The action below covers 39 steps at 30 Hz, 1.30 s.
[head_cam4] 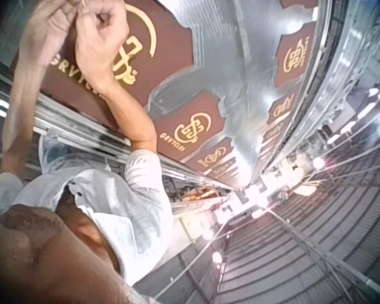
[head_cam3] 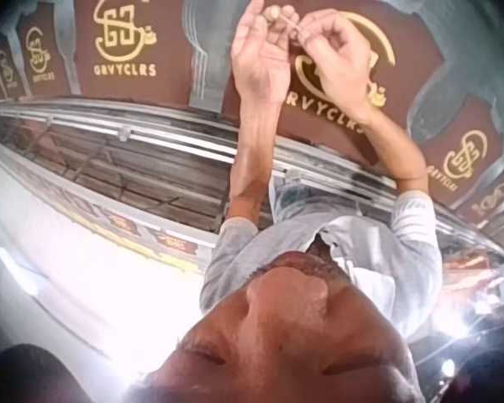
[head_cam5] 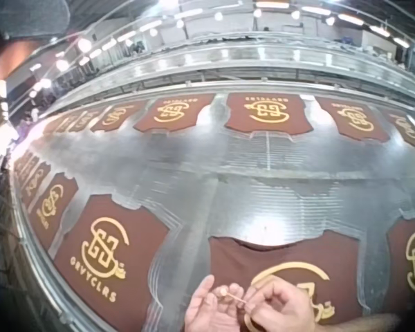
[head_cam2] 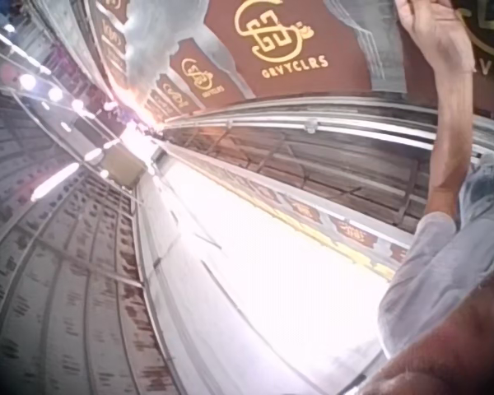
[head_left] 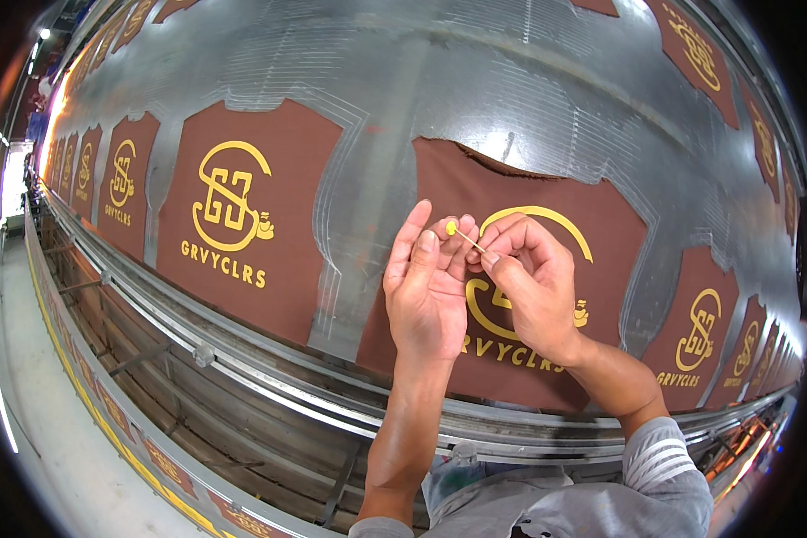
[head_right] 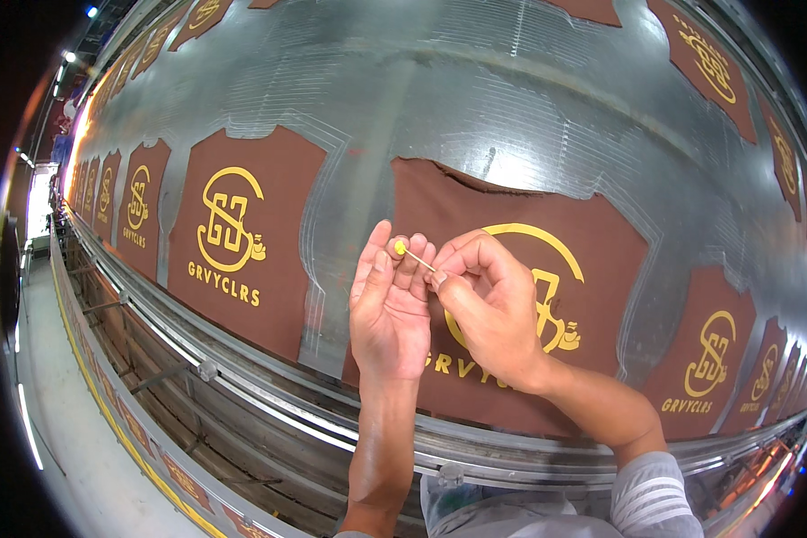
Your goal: The person applies yellow ink to a screen printing frame and pulls it across a maroon t-shirt on a conveyor. They then operate a curing machine and use a small tool to remove excess ink from the printed logo on the shirt.
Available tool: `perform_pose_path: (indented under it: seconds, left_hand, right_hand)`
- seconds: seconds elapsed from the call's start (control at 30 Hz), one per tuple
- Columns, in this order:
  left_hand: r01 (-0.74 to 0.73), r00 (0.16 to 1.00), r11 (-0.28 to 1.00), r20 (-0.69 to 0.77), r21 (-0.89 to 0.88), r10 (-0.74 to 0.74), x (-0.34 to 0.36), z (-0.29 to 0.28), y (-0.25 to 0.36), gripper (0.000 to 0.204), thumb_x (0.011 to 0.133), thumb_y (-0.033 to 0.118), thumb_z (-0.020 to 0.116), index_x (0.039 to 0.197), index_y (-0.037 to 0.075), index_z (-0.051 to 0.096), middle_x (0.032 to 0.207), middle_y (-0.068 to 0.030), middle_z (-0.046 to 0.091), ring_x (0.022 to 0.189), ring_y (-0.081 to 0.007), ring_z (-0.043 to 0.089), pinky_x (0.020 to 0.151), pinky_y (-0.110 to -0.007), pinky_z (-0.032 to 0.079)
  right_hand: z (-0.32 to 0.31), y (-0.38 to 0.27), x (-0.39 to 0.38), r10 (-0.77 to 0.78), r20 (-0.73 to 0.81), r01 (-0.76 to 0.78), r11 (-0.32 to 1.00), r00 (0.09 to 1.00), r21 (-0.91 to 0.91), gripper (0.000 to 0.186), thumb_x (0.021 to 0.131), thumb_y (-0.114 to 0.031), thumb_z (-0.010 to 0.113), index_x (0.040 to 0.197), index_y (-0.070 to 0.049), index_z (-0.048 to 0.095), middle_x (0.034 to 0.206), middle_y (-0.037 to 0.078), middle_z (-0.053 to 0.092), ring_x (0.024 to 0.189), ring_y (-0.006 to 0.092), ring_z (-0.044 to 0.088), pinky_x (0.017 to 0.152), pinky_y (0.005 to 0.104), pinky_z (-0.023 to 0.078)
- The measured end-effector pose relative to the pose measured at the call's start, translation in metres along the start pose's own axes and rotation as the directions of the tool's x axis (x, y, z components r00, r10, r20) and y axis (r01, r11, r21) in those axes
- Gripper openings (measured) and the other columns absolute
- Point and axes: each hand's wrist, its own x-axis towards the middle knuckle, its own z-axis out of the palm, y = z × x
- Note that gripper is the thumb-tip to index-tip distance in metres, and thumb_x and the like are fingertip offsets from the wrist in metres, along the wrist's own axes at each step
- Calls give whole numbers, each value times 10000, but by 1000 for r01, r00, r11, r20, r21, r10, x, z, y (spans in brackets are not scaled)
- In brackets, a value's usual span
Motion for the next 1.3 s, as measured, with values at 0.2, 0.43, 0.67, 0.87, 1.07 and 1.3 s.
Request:
perform_pose_path:
  seconds: [0.2,0.43,0.67,0.87,1.07,1.3]
  left_hand:
    - [-2,1000,1000,-15,15,2,-1,-2,-1,444,988,103,512,1369,-57,349,1052,-131,608,1092,-249,608,982,-376,503]
    - [-20,999,1000,-25,-13,20,0,-15,4,487,986,136,518,1390,-51,320,1093,-107,593,1123,-245,580,1040,-400,473]
    - [-265,957,955,-87,130,277,-40,-111,58,469,926,133,615,1341,19,427,952,-47,665,985,-262,646,973,-505,505]
    - [-318,942,922,-33,220,333,-94,-192,100,428,912,80,612,1311,29,467,905,-37,647,974,-247,640,947,-502,523]
    - [-316,948,932,94,176,304,-96,-207,101,469,942,113,592,1369,42,412,989,-21,634,1054,-234,597,1024,-496,462]
    - [-291,956,946,67,141,284,-94,-209,100,480,937,123,605,1364,41,401,991,-16,629,1049,-226,603,1022,-501,462]
  right_hand:
    - [0,2,0,11,-3,-11,999,1000,35,70,828,91,510,871,47,543,968,95,575,827,102,569,751,259,487]
    - [-8,-2,3,26,56,-30,997,998,76,68,823,89,501,851,49,547,957,95,575,847,113,575,767,260,488]
    - [-101,-1,52,-130,244,257,744,961,-617,34,815,-17,670,844,-19,653,868,45,602,801,148,566,697,291,455]
    - [-118,21,65,-151,565,564,457,811,-688,51,779,-62,673,824,-86,666,841,7,573,814,216,499,771,359,387]
    - [-113,27,57,-157,558,570,393,815,-722,55,778,-76,682,806,-117,658,805,-9,538,795,178,470,740,348,312]
    - [-112,31,57,-149,571,581,364,808,-728,45,786,-88,687,795,-119,655,786,-10,528,781,175,463,748,349,300]
